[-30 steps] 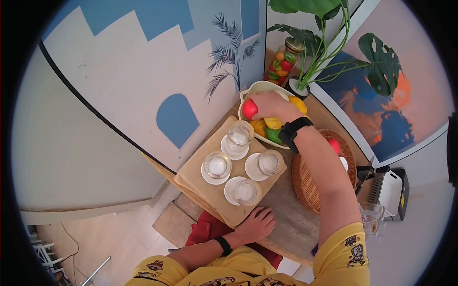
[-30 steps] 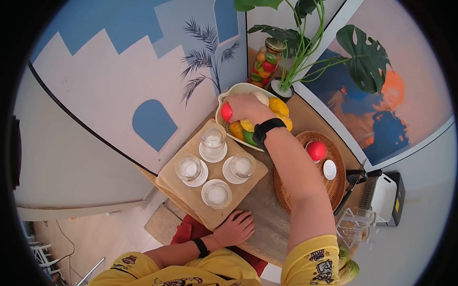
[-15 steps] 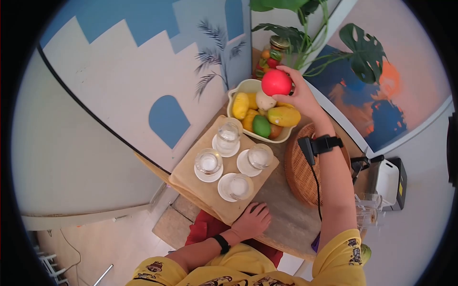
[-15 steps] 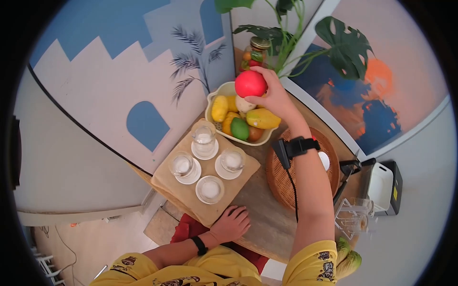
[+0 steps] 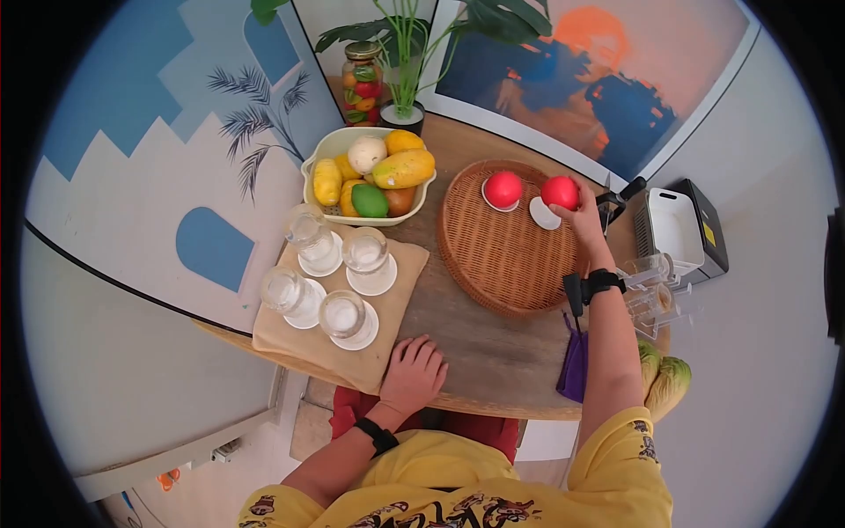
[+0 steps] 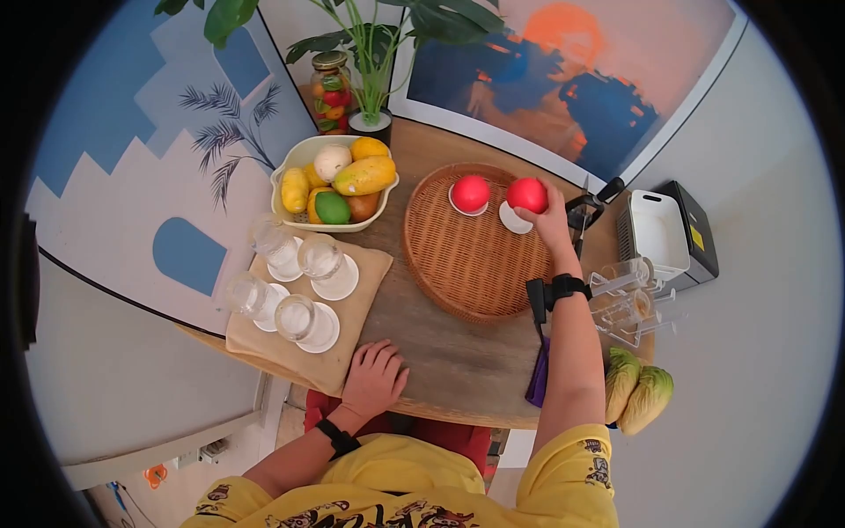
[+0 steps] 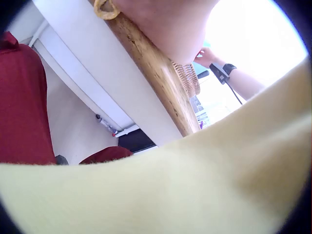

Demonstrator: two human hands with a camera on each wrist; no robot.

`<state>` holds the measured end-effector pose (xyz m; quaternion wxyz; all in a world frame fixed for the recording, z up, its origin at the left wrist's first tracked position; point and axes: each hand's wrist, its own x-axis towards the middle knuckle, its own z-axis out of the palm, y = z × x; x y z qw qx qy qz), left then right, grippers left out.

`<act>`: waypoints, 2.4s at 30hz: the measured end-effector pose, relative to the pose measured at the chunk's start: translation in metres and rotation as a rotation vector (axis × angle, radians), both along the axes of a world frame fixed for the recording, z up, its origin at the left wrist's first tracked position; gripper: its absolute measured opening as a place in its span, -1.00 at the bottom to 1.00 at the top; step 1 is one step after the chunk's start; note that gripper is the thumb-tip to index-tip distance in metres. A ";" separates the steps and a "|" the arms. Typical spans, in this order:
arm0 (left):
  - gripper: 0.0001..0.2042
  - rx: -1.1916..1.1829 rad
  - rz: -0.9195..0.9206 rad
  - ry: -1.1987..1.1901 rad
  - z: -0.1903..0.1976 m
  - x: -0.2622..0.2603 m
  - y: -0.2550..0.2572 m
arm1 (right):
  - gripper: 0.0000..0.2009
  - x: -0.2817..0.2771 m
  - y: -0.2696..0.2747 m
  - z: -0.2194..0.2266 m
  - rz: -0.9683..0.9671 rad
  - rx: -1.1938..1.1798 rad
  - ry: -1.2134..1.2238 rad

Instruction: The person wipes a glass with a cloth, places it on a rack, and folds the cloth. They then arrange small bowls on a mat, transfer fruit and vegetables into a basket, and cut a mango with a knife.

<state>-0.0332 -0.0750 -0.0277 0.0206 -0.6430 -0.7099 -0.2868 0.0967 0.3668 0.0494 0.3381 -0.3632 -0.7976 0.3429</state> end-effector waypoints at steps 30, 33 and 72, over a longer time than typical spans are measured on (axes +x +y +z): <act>-0.81 -0.003 0.012 0.003 0.003 0.004 0.002 | -0.21 0.043 -0.033 -0.040 -0.217 0.055 -0.096; -0.80 0.003 0.016 0.002 0.002 0.005 0.002 | -0.34 0.061 -0.057 -0.033 -0.252 -0.026 0.041; -0.80 -0.006 0.009 0.035 -0.001 0.011 0.002 | -0.44 0.363 -0.255 0.000 -1.167 0.330 0.062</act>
